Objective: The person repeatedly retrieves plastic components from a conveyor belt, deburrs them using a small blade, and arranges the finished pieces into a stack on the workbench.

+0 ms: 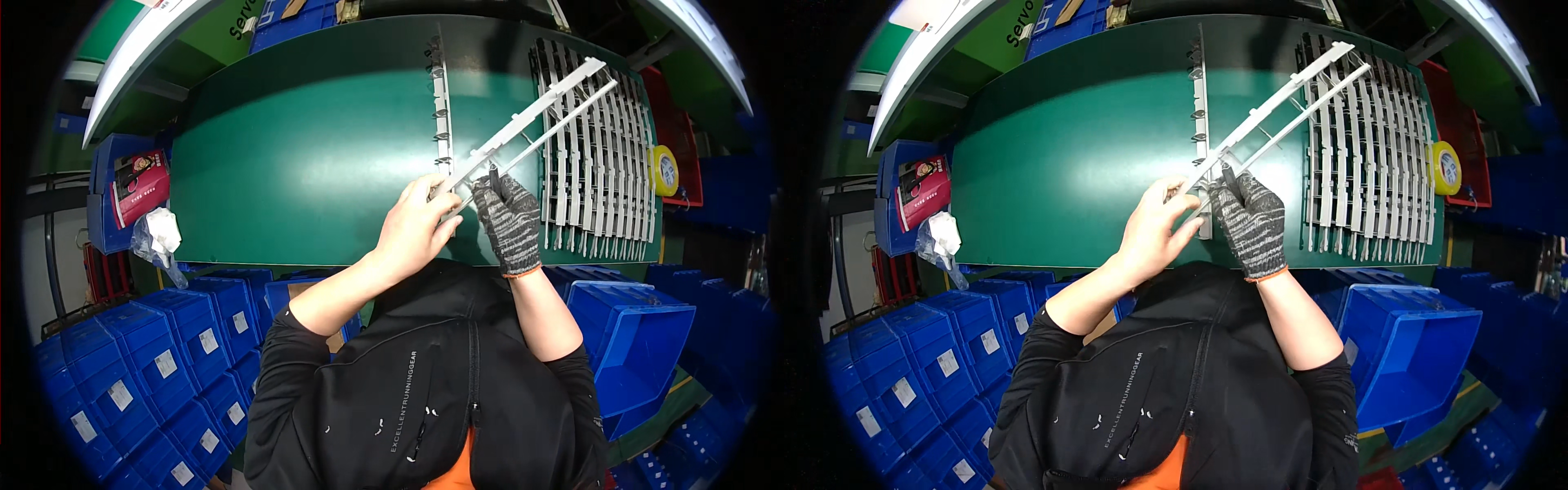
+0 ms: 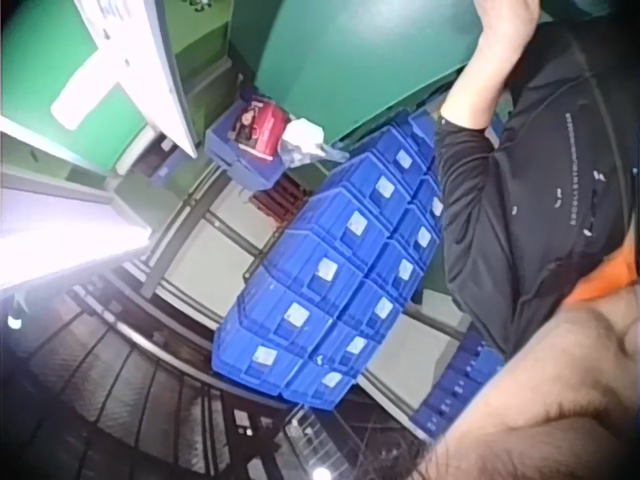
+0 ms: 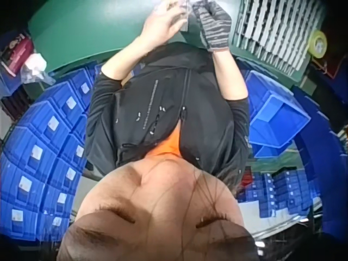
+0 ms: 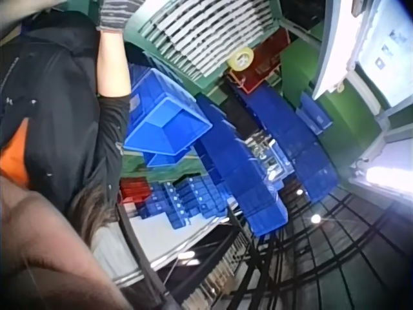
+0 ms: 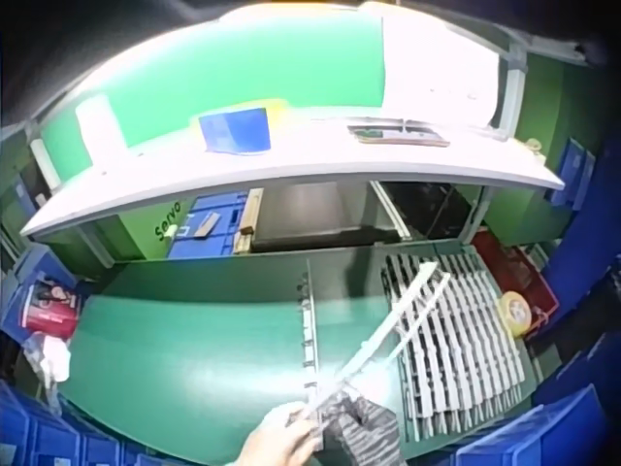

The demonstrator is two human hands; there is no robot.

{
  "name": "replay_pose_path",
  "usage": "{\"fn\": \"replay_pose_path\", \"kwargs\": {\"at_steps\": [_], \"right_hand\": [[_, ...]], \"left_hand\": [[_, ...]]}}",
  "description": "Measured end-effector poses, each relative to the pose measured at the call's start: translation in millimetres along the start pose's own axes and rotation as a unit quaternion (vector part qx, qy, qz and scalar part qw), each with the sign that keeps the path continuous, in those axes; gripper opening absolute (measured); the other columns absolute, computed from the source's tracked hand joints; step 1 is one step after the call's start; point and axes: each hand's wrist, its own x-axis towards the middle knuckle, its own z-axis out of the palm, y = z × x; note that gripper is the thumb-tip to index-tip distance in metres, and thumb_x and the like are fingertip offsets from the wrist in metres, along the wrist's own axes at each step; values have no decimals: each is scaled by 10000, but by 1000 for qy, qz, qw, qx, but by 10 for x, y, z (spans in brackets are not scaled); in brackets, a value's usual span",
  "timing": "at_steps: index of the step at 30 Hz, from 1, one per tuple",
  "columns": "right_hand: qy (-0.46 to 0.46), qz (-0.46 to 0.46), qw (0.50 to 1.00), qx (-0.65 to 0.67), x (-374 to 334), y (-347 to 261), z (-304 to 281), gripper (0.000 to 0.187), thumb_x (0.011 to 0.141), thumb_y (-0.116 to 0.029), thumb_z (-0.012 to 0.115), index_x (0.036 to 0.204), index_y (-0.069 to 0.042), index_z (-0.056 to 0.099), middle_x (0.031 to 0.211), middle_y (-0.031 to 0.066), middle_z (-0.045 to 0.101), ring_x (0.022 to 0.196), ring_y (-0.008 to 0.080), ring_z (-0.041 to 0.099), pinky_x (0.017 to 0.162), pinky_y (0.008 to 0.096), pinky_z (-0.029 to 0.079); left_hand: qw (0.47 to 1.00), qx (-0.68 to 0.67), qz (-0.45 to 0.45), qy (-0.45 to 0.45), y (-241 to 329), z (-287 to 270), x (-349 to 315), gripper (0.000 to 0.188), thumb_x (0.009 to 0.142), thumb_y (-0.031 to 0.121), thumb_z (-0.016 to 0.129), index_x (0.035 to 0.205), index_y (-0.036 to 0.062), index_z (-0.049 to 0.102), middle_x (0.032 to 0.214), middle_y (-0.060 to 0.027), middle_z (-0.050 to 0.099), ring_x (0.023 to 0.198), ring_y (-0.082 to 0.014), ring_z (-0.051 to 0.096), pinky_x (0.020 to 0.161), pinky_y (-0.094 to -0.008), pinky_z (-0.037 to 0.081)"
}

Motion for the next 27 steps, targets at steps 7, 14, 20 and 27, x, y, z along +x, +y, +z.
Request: {"fn": "replay_pose_path", "kwargs": {"at_steps": [7,14,20,27], "right_hand": [[66,119,942,308,167,-158,-291,165,822,-156,523,894,-8,541,575,12,488,418,65,417,330,186,285],[-79,-140,985,-55,9,-104,-42,149,841,-107,489,893,-11,591,699,87,578,587,214,549,560,313,431],[-75,-140,973,-169,-30,-48,118,150,830,-144,497,818,-32,596,742,146,584,664,314,564,600,394,446],[-78,-118,980,-141,-8,73,98,170,841,-174,513,789,-26,578,711,126,588,618,278,570,557,366,448]], "left_hand": [[883,-436,-153,-85,-338,-297,-32,345,831,133,552,1152,15,508,1102,-93,547,975,-159,519,836,-289,413],[814,-555,-168,26,-318,-81,-75,172,884,172,506,861,14,569,899,-62,589,840,-117,526,784,-263,404],[774,-597,-202,62,-276,-19,-41,155,884,168,512,855,22,556,885,-44,583,848,-106,517,797,-261,395],[819,-533,-194,92,-271,41,20,150,875,139,519,795,17,552,853,-23,572,824,-101,506,761,-254,396]]}}
